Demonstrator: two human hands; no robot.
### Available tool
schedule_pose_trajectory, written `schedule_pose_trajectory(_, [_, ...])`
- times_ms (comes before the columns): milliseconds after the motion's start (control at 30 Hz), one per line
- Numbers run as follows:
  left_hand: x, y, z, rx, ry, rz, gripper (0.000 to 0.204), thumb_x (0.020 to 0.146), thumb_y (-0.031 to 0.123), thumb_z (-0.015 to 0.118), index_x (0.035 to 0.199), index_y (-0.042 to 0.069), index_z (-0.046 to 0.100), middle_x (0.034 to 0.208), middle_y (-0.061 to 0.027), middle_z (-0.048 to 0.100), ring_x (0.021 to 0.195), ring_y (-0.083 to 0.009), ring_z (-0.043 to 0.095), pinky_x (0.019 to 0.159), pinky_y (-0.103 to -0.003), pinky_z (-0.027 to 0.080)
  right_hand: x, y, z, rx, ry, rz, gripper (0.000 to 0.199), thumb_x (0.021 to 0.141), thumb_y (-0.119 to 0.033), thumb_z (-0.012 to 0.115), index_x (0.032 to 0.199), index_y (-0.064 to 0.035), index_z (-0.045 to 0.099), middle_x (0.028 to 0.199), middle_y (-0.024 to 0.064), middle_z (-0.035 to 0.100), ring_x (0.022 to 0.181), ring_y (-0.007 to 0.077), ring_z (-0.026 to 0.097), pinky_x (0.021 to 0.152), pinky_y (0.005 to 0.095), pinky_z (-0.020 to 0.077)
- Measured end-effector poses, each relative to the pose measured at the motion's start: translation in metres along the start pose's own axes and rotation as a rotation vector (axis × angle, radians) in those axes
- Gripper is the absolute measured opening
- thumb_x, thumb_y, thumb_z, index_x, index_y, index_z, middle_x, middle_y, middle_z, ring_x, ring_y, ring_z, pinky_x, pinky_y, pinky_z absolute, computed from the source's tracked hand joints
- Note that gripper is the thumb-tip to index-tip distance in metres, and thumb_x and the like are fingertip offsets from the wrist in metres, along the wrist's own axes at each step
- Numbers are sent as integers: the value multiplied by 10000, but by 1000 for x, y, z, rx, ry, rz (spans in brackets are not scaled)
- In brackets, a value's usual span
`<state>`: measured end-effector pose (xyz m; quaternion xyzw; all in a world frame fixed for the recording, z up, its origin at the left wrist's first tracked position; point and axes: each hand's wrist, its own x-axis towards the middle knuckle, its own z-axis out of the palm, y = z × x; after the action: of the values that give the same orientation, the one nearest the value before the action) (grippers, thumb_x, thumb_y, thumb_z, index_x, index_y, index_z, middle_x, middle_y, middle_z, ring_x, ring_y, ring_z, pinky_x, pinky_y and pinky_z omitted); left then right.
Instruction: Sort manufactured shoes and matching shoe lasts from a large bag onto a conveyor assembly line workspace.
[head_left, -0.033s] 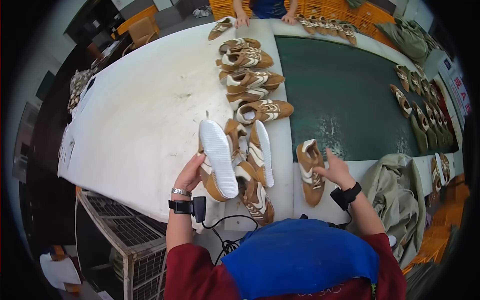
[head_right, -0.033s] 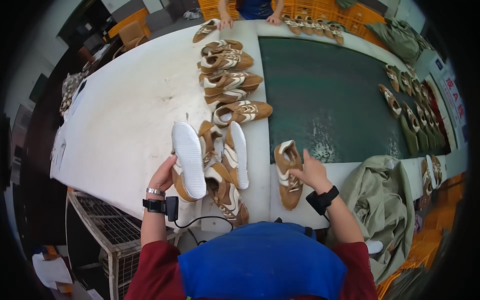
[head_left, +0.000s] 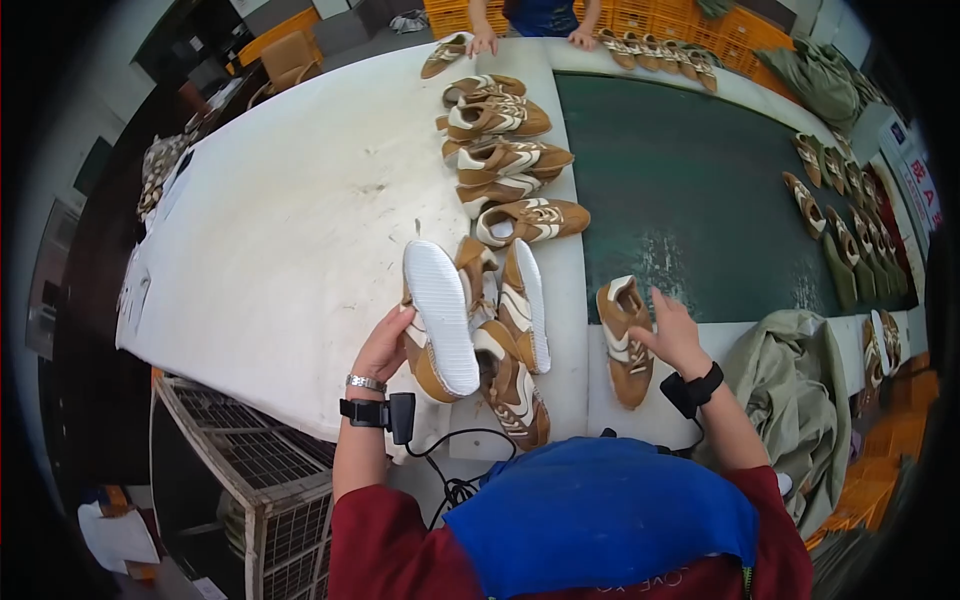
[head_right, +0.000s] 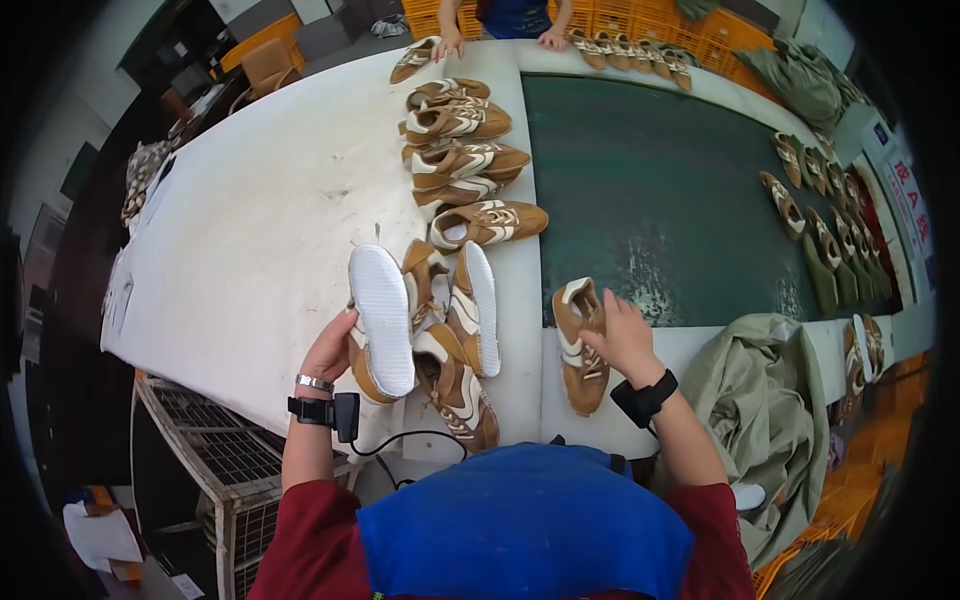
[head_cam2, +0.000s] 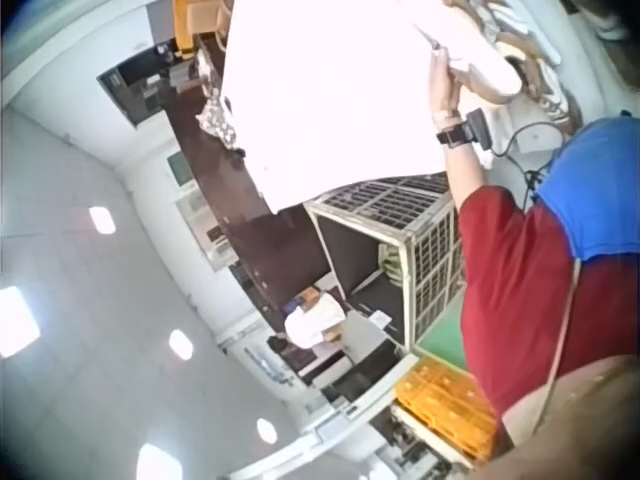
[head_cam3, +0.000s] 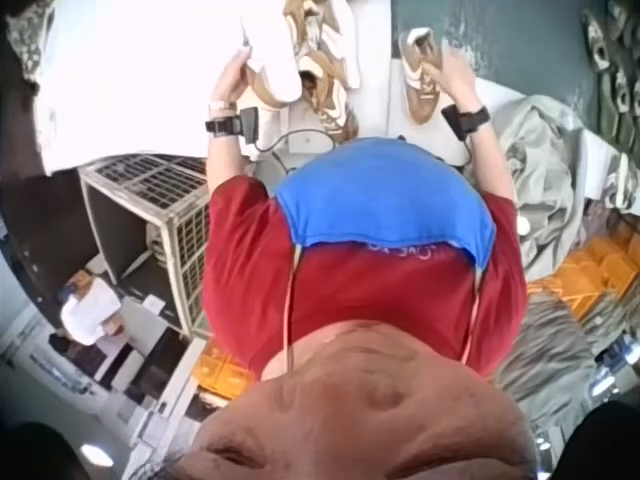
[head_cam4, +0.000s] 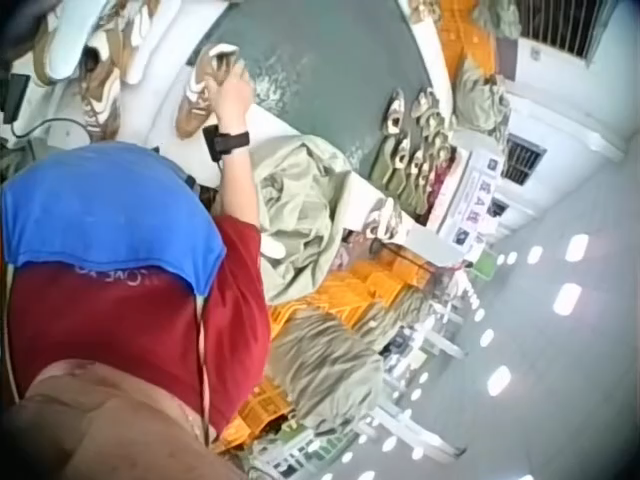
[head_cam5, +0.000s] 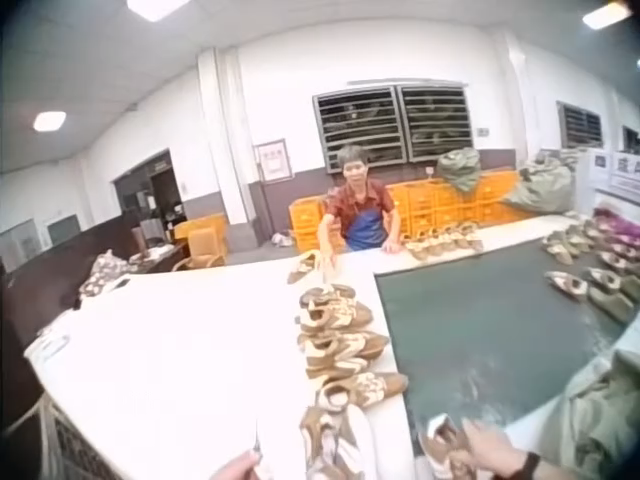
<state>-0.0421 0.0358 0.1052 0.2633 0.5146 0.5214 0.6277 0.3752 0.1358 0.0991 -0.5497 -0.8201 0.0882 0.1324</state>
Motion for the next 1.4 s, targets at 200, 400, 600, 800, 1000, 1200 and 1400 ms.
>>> schedule_pose_trajectory(200, [-25, 10, 7, -128, 137, 314, 387, 853, 90, 527, 1216, 18, 416, 1070, -70, 562, 941, -138, 548, 820, -267, 449, 32, -79, 5, 382, -437, -82, 532, 784, -353, 589, 1182, -23, 467, 977, 227, 588, 907, 345, 569, 753, 392, 461])
schedule_pose_trajectory(400, [-19, 51, -26, 372, 578, 633, 389, 828, 195, 601, 1156, 12, 500, 899, -47, 587, 767, -111, 525, 672, -249, 429, 25, -101, 102, 754, -553, 108, 883, 713, -403, 668, 1310, 60, 211, 1001, 233, 576, 927, 325, 575, 808, 352, 451])
schedule_pose_trajectory(600, [11, 4, -74, 1251, 837, 466, 501, 765, 214, 631, 1201, 34, 462, 916, -177, 587, 785, -287, 562, 696, -356, 457, 11, -72, 74, 1366, -632, 464, 433, 773, -208, 633, 1142, -79, 447, 888, 47, 556, 763, 114, 500, 674, 232, 421])
schedule_pose_trajectory(800, [28, -24, -82, 1455, 738, 286, 569, 740, 177, 635, 1226, -3, 403, 1029, -209, 543, 952, -365, 514, 825, -415, 423, -20, -70, 22, 632, 207, -6, 365, 635, -151, 684, 946, -62, 516, 944, 115, 523, 863, 265, 487, 782, 348, 405])
schedule_pose_trajectory(1000, [15, -9, 40, 1014, 462, 609, 592, 770, 163, 640, 1263, -3, 357, 1120, -176, 505, 1027, -323, 477, 884, -388, 382, -29, -83, -3, 421, 380, -165, 402, 563, -121, 702, 918, -67, 522, 1033, 127, 476, 961, 306, 428, 856, 387, 358])
schedule_pose_trajectory(1200, [11, -26, 139, -241, 73, 147, 517, 863, 74, 505, 1321, 71, 267, 1164, -137, 503, 1013, -236, 542, 840, -360, 465, -41, -88, -24, 737, 187, -294, 505, 653, -169, 721, 1081, -63, 477, 1115, 113, 430, 1087, 280, 408, 925, 372, 340])
schedule_pose_trajectory(1400, [21, -44, 162, -432, -14, 51, 380, 845, -6, 484, 1206, 3, 368, 1050, -147, 565, 928, -210, 580, 819, -323, 483, -43, -71, 3, 1411, -515, 18, 658, 836, -136, 586, 1358, -66, 193, 1245, 123, 387, 991, 134, 507, 812, 264, 449])
